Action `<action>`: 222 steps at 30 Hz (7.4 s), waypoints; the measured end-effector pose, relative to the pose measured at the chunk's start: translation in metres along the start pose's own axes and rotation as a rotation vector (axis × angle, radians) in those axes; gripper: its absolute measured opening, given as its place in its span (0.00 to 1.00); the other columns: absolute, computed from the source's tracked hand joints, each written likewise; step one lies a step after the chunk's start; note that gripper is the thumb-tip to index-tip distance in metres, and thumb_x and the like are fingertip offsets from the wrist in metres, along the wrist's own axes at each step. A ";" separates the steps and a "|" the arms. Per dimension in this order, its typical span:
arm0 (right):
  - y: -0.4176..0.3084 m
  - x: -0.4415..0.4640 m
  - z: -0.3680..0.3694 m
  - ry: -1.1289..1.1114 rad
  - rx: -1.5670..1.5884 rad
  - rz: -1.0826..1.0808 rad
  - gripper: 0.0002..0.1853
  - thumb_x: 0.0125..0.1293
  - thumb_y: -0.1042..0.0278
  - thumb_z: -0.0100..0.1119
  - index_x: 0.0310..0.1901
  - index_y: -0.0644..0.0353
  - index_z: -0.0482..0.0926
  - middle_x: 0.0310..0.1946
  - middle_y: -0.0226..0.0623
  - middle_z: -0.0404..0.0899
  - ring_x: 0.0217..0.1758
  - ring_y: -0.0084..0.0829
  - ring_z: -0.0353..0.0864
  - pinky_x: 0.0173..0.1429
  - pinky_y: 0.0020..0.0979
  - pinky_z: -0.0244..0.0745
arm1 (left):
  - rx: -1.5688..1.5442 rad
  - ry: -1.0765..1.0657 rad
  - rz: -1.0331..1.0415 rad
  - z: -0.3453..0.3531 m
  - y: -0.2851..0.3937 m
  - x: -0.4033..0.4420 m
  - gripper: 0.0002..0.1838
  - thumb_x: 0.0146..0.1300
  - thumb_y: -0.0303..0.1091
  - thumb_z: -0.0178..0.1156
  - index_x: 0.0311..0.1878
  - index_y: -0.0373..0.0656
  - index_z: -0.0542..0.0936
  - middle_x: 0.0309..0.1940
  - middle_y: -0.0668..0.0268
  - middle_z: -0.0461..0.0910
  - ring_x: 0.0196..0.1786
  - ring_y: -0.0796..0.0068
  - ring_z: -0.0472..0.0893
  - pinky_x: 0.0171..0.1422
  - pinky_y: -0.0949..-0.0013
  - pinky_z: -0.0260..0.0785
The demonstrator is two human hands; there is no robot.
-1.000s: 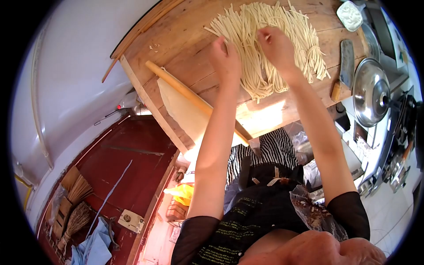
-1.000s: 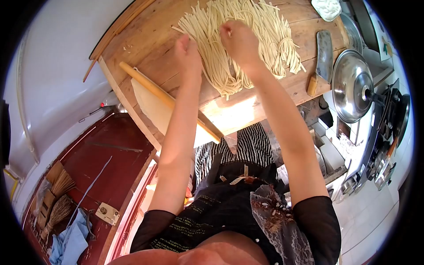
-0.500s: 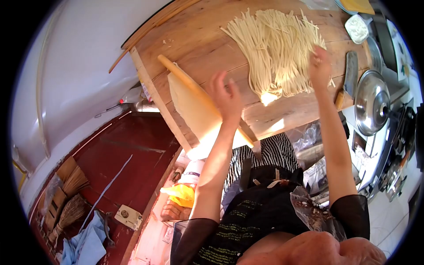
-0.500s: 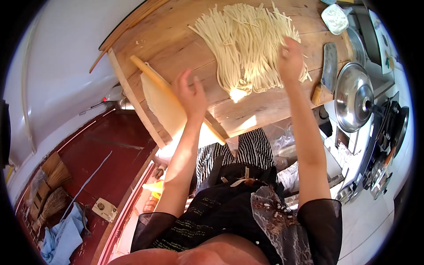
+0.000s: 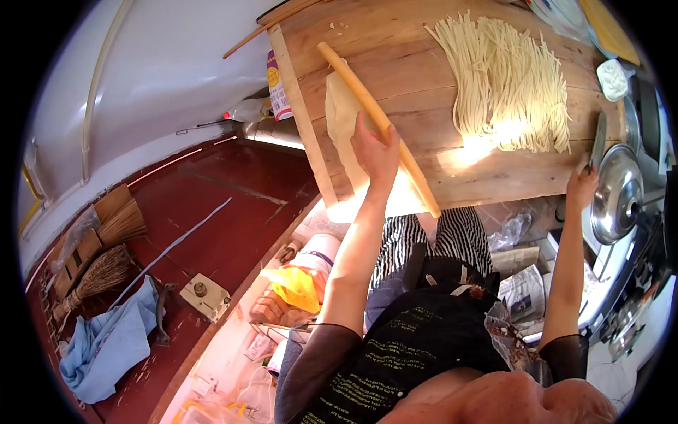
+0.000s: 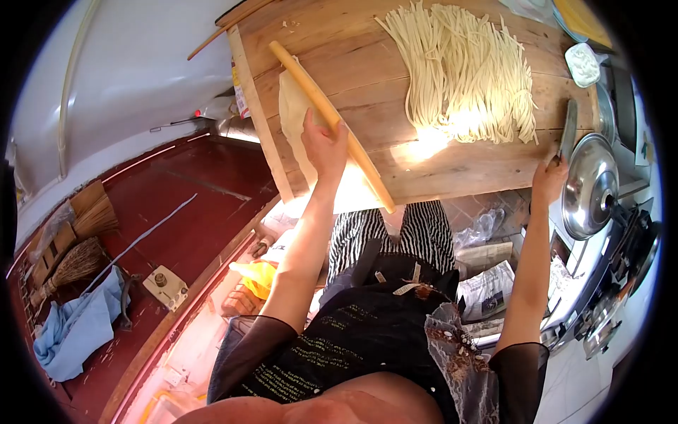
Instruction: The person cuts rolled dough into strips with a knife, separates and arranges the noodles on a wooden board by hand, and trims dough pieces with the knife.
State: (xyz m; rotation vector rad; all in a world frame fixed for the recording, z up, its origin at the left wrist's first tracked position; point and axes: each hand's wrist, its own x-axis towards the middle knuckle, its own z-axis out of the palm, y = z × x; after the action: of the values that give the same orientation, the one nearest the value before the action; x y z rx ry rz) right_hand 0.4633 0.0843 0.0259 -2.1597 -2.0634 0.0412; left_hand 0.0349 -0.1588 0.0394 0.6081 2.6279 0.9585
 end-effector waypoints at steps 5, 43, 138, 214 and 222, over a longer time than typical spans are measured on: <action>-0.063 -0.064 -0.070 0.044 0.372 -0.114 0.27 0.64 0.67 0.61 0.64 0.64 0.69 0.50 0.43 0.77 0.50 0.36 0.78 0.55 0.35 0.73 | -0.074 0.001 0.079 0.002 -0.004 0.002 0.36 0.58 0.34 0.62 0.69 0.36 0.63 0.37 0.59 0.72 0.46 0.60 0.70 0.54 0.58 0.65; -0.199 -0.257 -0.101 -0.597 0.576 -0.604 0.29 0.66 0.69 0.59 0.69 0.46 0.68 0.31 0.38 0.75 0.25 0.39 0.77 0.29 0.37 0.74 | 0.167 -0.042 0.396 0.017 -0.020 0.030 0.35 0.73 0.41 0.38 0.76 0.30 0.45 0.77 0.42 0.43 0.80 0.47 0.45 0.81 0.48 0.36; -0.192 -0.287 -0.087 -0.558 0.442 -0.690 0.31 0.66 0.71 0.57 0.71 0.43 0.65 0.31 0.41 0.73 0.23 0.45 0.74 0.27 0.42 0.72 | 0.060 -0.028 0.409 0.012 -0.034 -0.017 0.35 0.72 0.39 0.40 0.74 0.25 0.47 0.75 0.37 0.46 0.78 0.41 0.46 0.80 0.46 0.38; -0.195 -0.287 -0.116 -0.666 0.547 -0.619 0.31 0.67 0.70 0.54 0.72 0.45 0.64 0.32 0.45 0.75 0.31 0.48 0.78 0.32 0.44 0.73 | 0.046 -0.065 0.403 0.004 -0.041 -0.008 0.36 0.70 0.34 0.42 0.75 0.25 0.43 0.75 0.36 0.43 0.79 0.41 0.43 0.81 0.47 0.33; -0.262 -0.274 -0.065 -0.571 0.441 -0.664 0.33 0.66 0.72 0.55 0.72 0.40 0.62 0.32 0.44 0.73 0.28 0.48 0.76 0.31 0.44 0.73 | 0.091 -0.040 0.443 0.004 -0.044 -0.006 0.37 0.69 0.34 0.43 0.75 0.27 0.43 0.76 0.38 0.43 0.79 0.43 0.43 0.82 0.48 0.34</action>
State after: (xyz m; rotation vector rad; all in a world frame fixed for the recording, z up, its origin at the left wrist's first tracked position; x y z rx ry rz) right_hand 0.1980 -0.1841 0.1000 -1.2164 -2.6277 1.0165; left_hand 0.0289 -0.1901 0.0076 1.2557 2.5608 0.9265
